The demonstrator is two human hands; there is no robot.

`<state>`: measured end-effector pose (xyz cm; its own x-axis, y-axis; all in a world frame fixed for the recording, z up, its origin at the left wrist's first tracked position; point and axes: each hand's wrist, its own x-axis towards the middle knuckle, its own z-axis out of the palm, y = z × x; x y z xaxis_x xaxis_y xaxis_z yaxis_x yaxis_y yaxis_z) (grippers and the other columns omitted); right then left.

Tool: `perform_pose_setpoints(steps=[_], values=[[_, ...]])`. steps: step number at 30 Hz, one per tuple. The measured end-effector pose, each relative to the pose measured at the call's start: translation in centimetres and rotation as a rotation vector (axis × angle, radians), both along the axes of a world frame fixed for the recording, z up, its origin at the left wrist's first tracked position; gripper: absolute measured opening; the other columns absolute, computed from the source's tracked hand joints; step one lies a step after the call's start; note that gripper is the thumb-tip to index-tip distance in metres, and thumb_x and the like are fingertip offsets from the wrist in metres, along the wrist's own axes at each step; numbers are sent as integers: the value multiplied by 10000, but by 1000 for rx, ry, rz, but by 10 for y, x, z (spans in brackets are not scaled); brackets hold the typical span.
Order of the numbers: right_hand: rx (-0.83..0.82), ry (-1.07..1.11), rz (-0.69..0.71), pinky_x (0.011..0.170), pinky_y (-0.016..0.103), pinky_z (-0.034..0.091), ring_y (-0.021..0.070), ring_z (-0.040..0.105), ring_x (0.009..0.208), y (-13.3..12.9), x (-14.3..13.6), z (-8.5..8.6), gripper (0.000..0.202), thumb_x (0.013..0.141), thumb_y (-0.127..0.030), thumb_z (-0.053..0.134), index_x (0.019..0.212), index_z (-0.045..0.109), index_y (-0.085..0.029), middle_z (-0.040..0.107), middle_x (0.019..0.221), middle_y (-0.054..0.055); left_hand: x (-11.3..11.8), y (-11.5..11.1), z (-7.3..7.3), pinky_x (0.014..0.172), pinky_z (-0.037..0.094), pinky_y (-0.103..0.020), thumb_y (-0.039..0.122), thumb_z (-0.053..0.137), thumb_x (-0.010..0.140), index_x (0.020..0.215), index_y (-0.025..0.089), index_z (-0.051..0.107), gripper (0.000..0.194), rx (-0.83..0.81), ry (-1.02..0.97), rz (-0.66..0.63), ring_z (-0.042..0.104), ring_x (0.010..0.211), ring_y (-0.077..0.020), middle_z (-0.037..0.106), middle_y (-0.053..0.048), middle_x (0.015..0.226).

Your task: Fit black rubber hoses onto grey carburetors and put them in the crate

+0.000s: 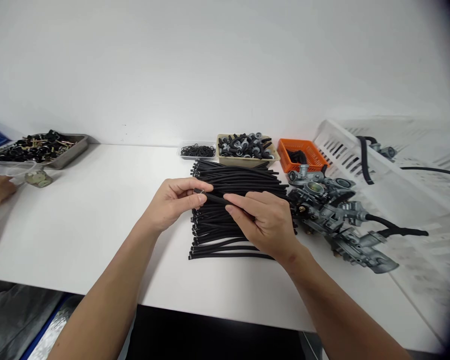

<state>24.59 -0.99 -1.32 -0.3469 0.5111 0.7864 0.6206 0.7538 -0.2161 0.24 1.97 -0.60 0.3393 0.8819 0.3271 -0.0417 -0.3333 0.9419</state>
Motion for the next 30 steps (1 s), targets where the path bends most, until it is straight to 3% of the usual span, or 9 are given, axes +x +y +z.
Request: perform_pose_setpoints(steps=[4, 11, 17, 30], values=[[9, 9, 3, 582, 279, 359, 100, 462, 543, 0, 0, -1, 191, 1045, -232, 649, 1076, 826, -169, 567, 607, -44, 2, 1, -1, 546, 544, -279, 416, 914, 799, 976, 299, 868, 217, 21, -18, 62, 598, 621, -128, 711, -28, 742], [7, 20, 15, 573, 280, 356, 98, 455, 539, 0, 0, -1, 177, 1034, -217, 661, 1074, 825, -161, 559, 608, -50, 0, 1, 0, 601, 544, -299, 408, 860, 863, 1039, 321, 867, 197, -18, -5, -18, 612, 654, -143, 678, -17, 694], [22, 30, 15, 573, 287, 356, 101, 459, 540, 0, -1, 0, 166, 1024, -193, 678, 1070, 827, -135, 569, 612, -42, 0, 1, 0, 639, 563, -312, 403, 828, 897, 1071, 308, 855, 200, -29, -26, -32, 639, 681, -146, 736, -31, 766], [15, 37, 11, 572, 294, 365, 105, 479, 536, 1, -1, 0, 177, 1030, -209, 671, 1083, 825, -140, 594, 622, -37, 3, -1, 1, 680, 512, -269, 363, 917, 801, 1033, 300, 861, 246, -84, -95, 50, 586, 714, -121, 687, -19, 794]])
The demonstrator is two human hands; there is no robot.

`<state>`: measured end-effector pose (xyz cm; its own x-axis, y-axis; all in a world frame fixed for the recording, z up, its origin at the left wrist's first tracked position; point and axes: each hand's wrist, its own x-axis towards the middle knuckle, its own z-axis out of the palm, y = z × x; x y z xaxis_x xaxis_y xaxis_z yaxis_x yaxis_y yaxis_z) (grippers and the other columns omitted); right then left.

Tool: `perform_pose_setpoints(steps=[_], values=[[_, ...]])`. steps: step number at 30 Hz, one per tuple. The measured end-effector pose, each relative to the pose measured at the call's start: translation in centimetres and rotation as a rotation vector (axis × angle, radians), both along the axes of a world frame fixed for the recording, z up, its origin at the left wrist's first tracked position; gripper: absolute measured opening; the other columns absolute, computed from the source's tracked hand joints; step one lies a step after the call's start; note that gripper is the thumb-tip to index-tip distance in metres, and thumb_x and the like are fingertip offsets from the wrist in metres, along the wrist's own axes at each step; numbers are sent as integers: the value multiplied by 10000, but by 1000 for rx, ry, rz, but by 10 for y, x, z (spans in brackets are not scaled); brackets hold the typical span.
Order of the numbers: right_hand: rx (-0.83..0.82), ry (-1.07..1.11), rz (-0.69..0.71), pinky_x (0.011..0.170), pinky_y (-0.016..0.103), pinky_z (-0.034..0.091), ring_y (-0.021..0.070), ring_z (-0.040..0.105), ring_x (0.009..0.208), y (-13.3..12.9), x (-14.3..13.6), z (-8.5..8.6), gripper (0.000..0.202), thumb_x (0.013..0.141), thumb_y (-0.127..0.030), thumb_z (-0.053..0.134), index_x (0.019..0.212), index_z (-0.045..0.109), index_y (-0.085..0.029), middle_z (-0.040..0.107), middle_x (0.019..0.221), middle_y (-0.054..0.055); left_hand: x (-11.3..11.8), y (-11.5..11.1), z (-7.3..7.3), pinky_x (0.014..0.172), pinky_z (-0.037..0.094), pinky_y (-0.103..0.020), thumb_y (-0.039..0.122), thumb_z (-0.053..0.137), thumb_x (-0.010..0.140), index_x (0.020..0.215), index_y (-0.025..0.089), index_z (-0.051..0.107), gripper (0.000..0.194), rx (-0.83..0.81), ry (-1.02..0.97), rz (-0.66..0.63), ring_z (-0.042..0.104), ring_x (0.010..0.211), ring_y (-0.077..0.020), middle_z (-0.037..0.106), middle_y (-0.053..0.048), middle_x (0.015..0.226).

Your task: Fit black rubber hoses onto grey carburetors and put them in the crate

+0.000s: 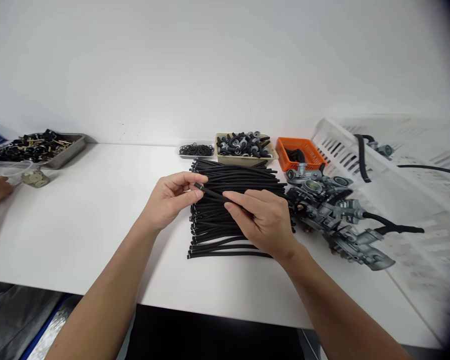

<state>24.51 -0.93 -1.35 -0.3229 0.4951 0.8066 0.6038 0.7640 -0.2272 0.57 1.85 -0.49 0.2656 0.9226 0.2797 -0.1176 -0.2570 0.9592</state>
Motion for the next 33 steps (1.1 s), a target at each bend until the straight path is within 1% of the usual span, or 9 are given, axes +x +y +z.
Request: perform_pose_setpoints(steps=[8, 10, 16, 20, 24, 27, 29, 31, 33], values=[[3, 11, -3, 564, 300, 367, 108, 480, 536, -1, -1, 2, 177, 1023, -181, 670, 1085, 820, -111, 580, 623, -39, 1, -1, 3, 711, 513, -276, 311, 901, 806, 1072, 298, 853, 271, -2, -24, 9, 596, 719, -121, 696, -16, 812], [-3, 31, -12, 566, 300, 375, 110, 487, 542, -2, 0, 4, 190, 1022, -158, 649, 1095, 814, -98, 575, 626, -36, 2, 1, 4, 702, 506, -266, 304, 904, 788, 1062, 292, 850, 279, 3, -73, 81, 588, 710, -115, 685, -6, 799], [-31, 60, -28, 596, 303, 409, 123, 529, 582, -4, 2, 12, 216, 1020, -129, 603, 1099, 796, -69, 592, 654, -21, 6, 9, 1, 656, 442, -246, 370, 843, 811, 900, 238, 813, 162, -160, -146, 489, 564, 702, -107, 669, -5, 782], [-12, -74, -102, 630, 321, 408, 151, 550, 640, -2, 1, 19, 256, 1050, -177, 580, 1139, 807, -101, 604, 699, 0, 6, 12, -2, 663, 438, -260, 397, 802, 846, 894, 224, 793, 179, -191, -140, 569, 572, 732, -122, 685, -25, 833], [1, -212, -194, 659, 346, 395, 189, 575, 724, 17, -5, 26, 310, 1077, -219, 536, 1198, 818, -175, 643, 776, 27, 6, 13, -2, 675, 445, -261, 353, 793, 849, 941, 229, 787, 154, -199, -176, 612, 581, 744, -121, 689, -21, 867], [-25, -314, -247, 703, 370, 412, 231, 602, 818, 38, -8, 20, 322, 1076, -248, 532, 1230, 812, -209, 708, 899, 64, 6, 13, -1, 672, 441, -257, 342, 773, 867, 931, 224, 776, 134, -205, -206, 615, 577, 737, -117, 682, -18, 861], [-53, -350, -262, 757, 392, 447, 269, 621, 913, 46, -7, 12, 331, 1062, -279, 566, 1294, 781, -180, 739, 1031, 104, 7, 12, 0, 677, 442, -259, 349, 772, 871, 921, 219, 771, 139, -211, -209, 609, 579, 738, -117, 684, -19, 860], [-44, -315, -247, 822, 412, 483, 293, 632, 991, 46, -4, 3, 360, 1053, -307, 599, 1334, 748, -138, 747, 1117, 135, 7, 11, 1, 683, 444, -262, 354, 774, 869, 919, 217, 769, 146, -219, -205, 603, 581, 742, -121, 687, -21, 861], [-2, -235, -212, 842, 406, 503, 279, 651, 978, 40, 0, -5, 310, 1054, -309, 615, 1262, 767, -137, 761, 1076, 125, 8, 10, 1, 684, 446, -265, 349, 771, 867, 921, 218, 769, 142, -227, -206, 602, 581, 745, -125, 691, -24, 862]])
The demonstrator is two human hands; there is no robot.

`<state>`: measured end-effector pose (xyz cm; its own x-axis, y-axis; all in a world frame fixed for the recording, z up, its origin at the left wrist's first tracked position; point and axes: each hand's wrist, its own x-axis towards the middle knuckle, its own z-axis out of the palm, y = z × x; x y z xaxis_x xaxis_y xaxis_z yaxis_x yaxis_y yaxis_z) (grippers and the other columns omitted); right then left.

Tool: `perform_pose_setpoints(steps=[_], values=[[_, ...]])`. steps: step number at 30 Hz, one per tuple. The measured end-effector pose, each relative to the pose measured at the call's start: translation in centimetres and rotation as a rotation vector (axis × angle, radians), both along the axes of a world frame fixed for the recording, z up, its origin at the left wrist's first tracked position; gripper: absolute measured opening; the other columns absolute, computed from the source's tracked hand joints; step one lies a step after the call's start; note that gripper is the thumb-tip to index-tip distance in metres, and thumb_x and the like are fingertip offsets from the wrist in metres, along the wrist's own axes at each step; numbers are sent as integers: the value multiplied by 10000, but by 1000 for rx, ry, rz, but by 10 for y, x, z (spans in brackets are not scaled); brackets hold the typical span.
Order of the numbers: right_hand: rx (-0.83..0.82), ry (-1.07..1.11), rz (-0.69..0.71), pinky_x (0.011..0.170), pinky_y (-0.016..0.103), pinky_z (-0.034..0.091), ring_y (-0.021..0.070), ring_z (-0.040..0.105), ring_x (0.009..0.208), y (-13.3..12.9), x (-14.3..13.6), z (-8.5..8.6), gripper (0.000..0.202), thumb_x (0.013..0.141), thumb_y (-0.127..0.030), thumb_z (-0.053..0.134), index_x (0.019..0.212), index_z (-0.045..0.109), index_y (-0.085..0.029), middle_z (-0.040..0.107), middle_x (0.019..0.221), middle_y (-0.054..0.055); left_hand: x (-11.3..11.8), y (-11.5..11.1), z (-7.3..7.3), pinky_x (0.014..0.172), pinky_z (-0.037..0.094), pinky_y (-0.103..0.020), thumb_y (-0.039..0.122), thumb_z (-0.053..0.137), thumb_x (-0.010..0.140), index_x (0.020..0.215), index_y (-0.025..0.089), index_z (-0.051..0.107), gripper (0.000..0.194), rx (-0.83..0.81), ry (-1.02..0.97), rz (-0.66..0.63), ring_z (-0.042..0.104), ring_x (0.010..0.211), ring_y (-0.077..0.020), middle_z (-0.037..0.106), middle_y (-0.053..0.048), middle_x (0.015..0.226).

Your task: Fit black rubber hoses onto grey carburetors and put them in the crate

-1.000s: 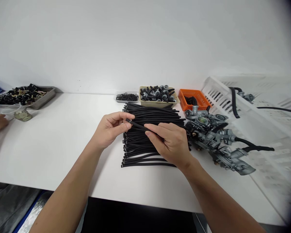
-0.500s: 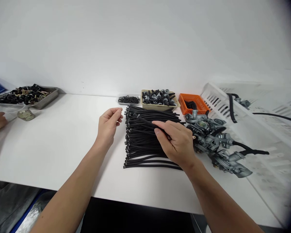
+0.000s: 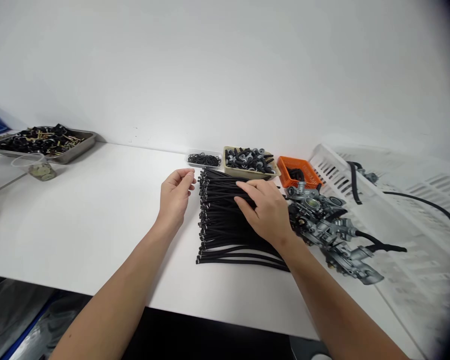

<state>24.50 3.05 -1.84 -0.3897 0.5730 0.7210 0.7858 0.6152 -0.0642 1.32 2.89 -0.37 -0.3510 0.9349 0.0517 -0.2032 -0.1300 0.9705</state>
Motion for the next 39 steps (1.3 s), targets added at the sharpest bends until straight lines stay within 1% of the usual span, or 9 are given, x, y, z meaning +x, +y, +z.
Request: perform_pose_setpoints(steps=[3, 6, 10, 14, 19, 26, 32, 36, 39], values=[[30, 80, 43, 761, 357, 495, 213, 652, 816, -13, 5, -6, 186, 1044, -272, 643, 1059, 799, -173, 752, 876, 61, 1, 0, -1, 673, 440, -262, 348, 771, 865, 923, 220, 768, 140, -10, -21, -4, 573, 745, -127, 691, -25, 860], [-23, 43, 67, 691, 339, 456, 180, 598, 703, -19, 6, -8, 149, 1010, -273, 696, 952, 799, -183, 697, 739, 18, 2, 1, -2, 658, 425, -256, 375, 808, 844, 901, 218, 761, 174, -27, -48, -17, 559, 738, -121, 682, -22, 853], [-129, -93, 36, 699, 360, 431, 206, 585, 772, -19, 8, -10, 121, 973, -254, 729, 979, 824, -179, 716, 843, 50, 2, 2, -3, 649, 421, -263, 428, 866, 792, 864, 214, 744, 256, -42, -67, -32, 549, 731, -121, 678, -24, 850], [-195, -113, 9, 724, 372, 427, 210, 562, 802, -18, 10, -13, 144, 998, -216, 688, 995, 828, -181, 717, 891, 62, 3, 2, -2, 643, 415, -256, 451, 899, 747, 881, 213, 753, 310, -47, -59, -34, 545, 726, -116, 676, -20, 854], [-172, -106, 23, 734, 368, 394, 212, 572, 855, -19, 6, -13, 168, 1042, -202, 634, 1026, 800, -176, 749, 953, 64, 6, 0, 0, 653, 418, -235, 443, 911, 724, 909, 209, 763, 334, -50, -53, -30, 545, 731, -105, 671, -12, 858], [-155, -109, 9, 692, 363, 334, 201, 539, 811, -19, 2, -17, 162, 1037, -202, 650, 982, 802, -208, 736, 905, 32, 7, 0, 2, 645, 413, -222, 429, 922, 720, 903, 205, 763, 329, -56, -38, -28, 535, 732, -100, 660, -11, 862], [-218, -90, 3, 739, 375, 381, 222, 597, 874, -18, 6, -14, 164, 979, -135, 642, 978, 796, -193, 760, 956, 51, 6, 0, 0, 643, 416, -217, 415, 925, 725, 910, 208, 763, 321, -50, -32, -37, 538, 733, -97, 651, -7, 863], [-203, -36, -9, 764, 380, 428, 227, 655, 892, -17, 9, -10, 197, 1028, -146, 569, 1072, 758, -175, 788, 1007, 69, 6, 1, 0, 635, 417, -223, 412, 925, 724, 912, 208, 760, 323, -46, -27, -36, 540, 733, -101, 651, -9, 863], [-180, 78, -5, 784, 366, 487, 222, 700, 907, -17, 12, -6, 220, 1063, -165, 511, 1124, 721, -183, 789, 1014, 76, 6, 1, 1, 628, 418, -227, 408, 925, 716, 918, 207, 766, 326, -44, -30, -26, 540, 727, -103, 655, -12, 865]])
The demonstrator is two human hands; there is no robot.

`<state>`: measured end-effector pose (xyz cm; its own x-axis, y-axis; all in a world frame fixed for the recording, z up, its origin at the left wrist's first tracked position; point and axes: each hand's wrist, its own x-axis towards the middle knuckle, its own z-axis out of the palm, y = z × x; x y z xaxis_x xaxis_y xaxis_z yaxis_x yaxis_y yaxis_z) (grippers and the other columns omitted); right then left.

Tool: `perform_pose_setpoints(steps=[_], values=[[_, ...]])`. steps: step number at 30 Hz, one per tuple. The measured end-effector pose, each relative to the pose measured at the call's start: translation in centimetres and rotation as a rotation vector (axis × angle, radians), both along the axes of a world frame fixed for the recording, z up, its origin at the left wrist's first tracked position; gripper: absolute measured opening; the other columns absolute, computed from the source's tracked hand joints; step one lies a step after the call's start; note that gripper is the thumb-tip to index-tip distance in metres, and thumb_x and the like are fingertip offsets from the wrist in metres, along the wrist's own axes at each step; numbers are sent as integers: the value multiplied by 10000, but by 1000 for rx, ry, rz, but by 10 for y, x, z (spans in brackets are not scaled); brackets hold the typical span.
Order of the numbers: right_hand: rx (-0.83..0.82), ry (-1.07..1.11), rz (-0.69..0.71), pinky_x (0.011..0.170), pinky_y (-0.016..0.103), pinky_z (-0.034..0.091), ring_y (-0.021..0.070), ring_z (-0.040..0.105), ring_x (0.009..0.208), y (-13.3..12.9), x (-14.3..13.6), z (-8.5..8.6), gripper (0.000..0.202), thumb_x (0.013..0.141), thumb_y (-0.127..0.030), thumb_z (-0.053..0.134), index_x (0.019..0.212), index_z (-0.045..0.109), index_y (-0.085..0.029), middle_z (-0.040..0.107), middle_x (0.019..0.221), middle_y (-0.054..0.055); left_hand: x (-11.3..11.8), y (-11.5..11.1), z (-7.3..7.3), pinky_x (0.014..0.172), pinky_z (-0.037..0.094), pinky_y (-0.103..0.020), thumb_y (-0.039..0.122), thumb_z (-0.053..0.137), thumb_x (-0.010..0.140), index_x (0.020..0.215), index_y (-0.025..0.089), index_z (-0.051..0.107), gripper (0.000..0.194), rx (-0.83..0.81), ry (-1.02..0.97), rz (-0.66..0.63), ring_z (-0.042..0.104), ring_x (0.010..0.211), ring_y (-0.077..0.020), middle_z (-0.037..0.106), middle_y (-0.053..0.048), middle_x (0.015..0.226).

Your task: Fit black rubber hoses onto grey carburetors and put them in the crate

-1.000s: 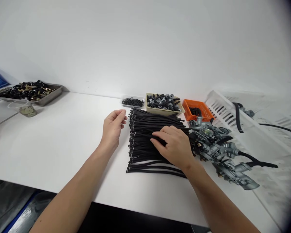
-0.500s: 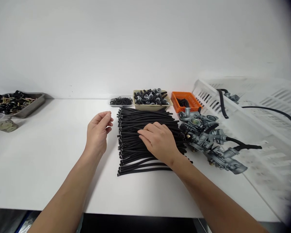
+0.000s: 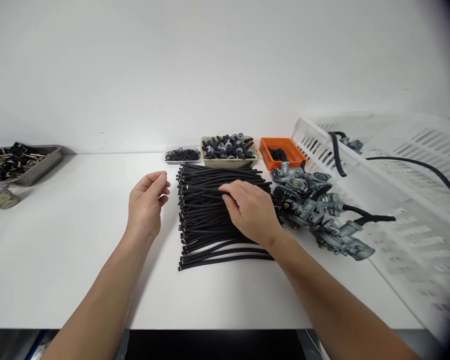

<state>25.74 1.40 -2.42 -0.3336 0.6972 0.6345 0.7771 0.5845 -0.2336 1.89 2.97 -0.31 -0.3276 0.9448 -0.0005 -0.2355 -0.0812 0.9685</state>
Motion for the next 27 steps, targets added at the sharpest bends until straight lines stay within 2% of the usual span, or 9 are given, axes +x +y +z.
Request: perform_pose_setpoints(steps=[6, 11, 16, 18, 21, 24, 27], values=[[145, 355, 24, 844, 367, 573, 216, 733, 935, 0, 10, 14, 192, 1076, -225, 548, 1172, 714, -231, 782, 1054, 70, 1, 0, 1, 633, 418, -220, 413, 925, 711, 921, 206, 769, 333, 5, -2, -5, 544, 729, -98, 658, -8, 857], [189, 684, -58, 609, 347, 550, 170, 620, 640, 0, 20, 25, 234, 1093, -353, 564, 1251, 720, -280, 711, 892, 35, 1, -2, 1, 643, 426, -234, 393, 912, 721, 924, 212, 775, 304, 10, 29, -14, 548, 737, -108, 663, -14, 865], [195, 843, 48, 577, 345, 510, 162, 581, 610, -3, 29, 37, 232, 1080, -285, 593, 1247, 754, -279, 675, 829, 39, 2, -2, 0, 650, 432, -237, 382, 908, 727, 923, 216, 776, 288, 20, 41, -18, 553, 743, -110, 662, -12, 867], [161, 758, 78, 591, 342, 507, 163, 596, 635, -7, 27, 38, 238, 1071, -268, 606, 1244, 768, -286, 691, 847, 32, 2, -2, -1, 642, 430, -230, 382, 910, 725, 914, 214, 776, 286, 17, 32, -16, 551, 738, -107, 661, -12, 864], [98, 463, 127, 682, 345, 537, 180, 655, 757, -9, 18, 33, 255, 1068, -221, 585, 1216, 788, -261, 722, 902, 40, 1, 0, 0, 621, 424, -215, 374, 921, 707, 904, 208, 774, 297, 8, -11, -10, 544, 722, -98, 655, -8, 854], [51, 140, 172, 761, 345, 536, 189, 654, 832, -7, 6, 20, 314, 1078, -163, 516, 1200, 802, -202, 746, 937, 68, 1, 2, 2, 599, 419, -202, 361, 948, 669, 897, 206, 766, 330, -16, -76, 12, 542, 706, -92, 647, -1, 830], [-20, -89, 146, 800, 359, 510, 200, 612, 838, -1, 0, 5, 342, 1066, -120, 503, 1211, 806, -182, 773, 962, 75, 0, 2, 3, 590, 424, -194, 361, 968, 643, 882, 204, 755, 357, -28, -108, 25, 545, 702, -90, 646, 3, 821]])
